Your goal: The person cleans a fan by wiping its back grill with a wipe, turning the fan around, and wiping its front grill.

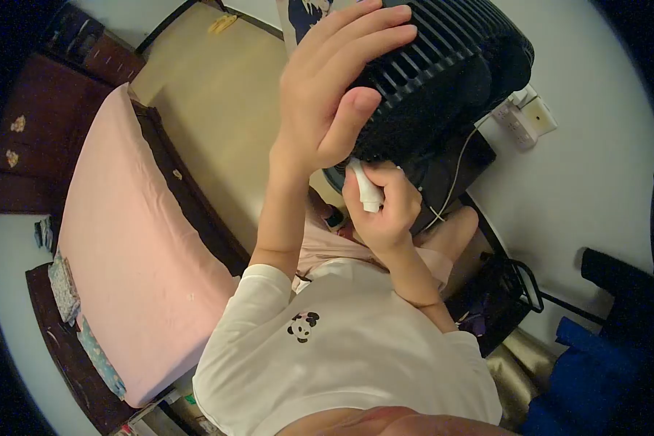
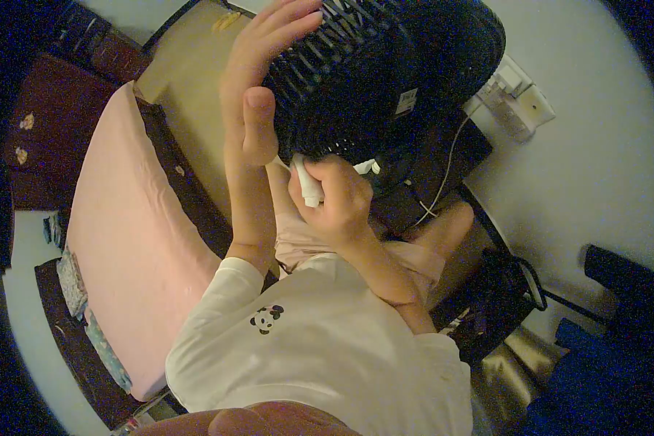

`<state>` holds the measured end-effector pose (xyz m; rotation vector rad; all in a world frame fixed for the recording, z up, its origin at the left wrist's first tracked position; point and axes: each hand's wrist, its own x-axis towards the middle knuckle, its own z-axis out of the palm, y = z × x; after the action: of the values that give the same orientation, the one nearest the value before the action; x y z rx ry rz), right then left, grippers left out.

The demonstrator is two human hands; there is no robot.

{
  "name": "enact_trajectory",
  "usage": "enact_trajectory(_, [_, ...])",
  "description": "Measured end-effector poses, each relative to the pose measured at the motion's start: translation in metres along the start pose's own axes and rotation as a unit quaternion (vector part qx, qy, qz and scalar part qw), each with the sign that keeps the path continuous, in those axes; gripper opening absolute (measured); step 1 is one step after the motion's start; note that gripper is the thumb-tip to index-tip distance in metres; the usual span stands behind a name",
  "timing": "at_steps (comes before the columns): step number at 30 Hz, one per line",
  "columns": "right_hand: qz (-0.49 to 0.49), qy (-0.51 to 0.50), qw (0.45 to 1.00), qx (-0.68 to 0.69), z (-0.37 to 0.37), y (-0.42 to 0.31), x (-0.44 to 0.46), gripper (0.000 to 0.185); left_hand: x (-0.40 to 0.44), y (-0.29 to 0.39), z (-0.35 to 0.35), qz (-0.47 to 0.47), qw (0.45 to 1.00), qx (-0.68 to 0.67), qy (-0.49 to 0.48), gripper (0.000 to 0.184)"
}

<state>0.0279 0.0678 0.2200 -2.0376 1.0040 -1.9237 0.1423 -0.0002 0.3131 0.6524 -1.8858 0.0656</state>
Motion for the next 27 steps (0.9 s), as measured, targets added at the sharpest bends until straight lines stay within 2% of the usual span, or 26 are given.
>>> enact_trajectory(2, [-0.024,0.002,1.0,0.006,-0.001,-0.006,0.013,0.021,-0.001,-0.002,0.001,0.013,1.0,-0.018,0.015,0.067])
enact_trajectory(6, [-0.027,-0.024,0.999,0.015,-0.003,-0.003,0.018,0.019,-0.002,-0.007,0.001,0.016,0.999,-0.025,0.027,0.067])
enact_trajectory(8, [-0.037,-0.066,0.997,-0.006,-0.006,-0.003,0.011,0.017,-0.004,0.001,-0.003,-0.017,0.999,-0.027,0.014,0.067])
enact_trajectory(11, [-0.029,-0.075,0.997,-0.013,-0.006,-0.004,0.002,0.016,-0.004,0.008,-0.008,-0.029,0.999,-0.012,0.007,0.065])
enact_trajectory(14, [-0.017,-0.083,0.996,0.005,-0.012,-0.006,0.015,0.015,-0.002,0.006,-0.002,-0.016,1.0,-0.022,0.016,0.062])
enact_trajectory(15, [-0.028,-0.047,0.998,0.005,-0.011,-0.011,0.025,0.015,0.0,0.013,-0.003,-0.016,0.999,-0.022,0.017,0.062])
enact_trajectory(17, [-0.036,-0.056,0.998,-0.002,-0.011,-0.008,0.023,0.015,0.008,0.025,-0.006,-0.06,0.997,-0.044,0.017,0.06])
enact_trajectory(18, [-0.042,-0.066,0.997,-0.008,-0.01,-0.005,0.02,0.015,0.005,0.017,-0.004,-0.058,0.997,-0.045,0.018,0.06])
enact_trajectory(20, [-0.052,-0.078,0.995,-0.038,-0.008,-0.003,0.006,0.016,-0.004,-0.005,0.001,0.005,0.999,-0.03,0.03,0.059])
enact_trajectory(23, [-0.03,-0.095,0.995,-0.005,-0.014,-0.002,0.001,0.018,-0.004,0.002,-0.001,0.013,0.999,-0.019,0.032,0.057])
enact_trajectory(27, [0.035,-0.014,0.996,0.084,-0.033,-0.007,0.003,0.023,-0.005,-0.003,0.003,-0.016,0.999,-0.03,0.019,0.053])
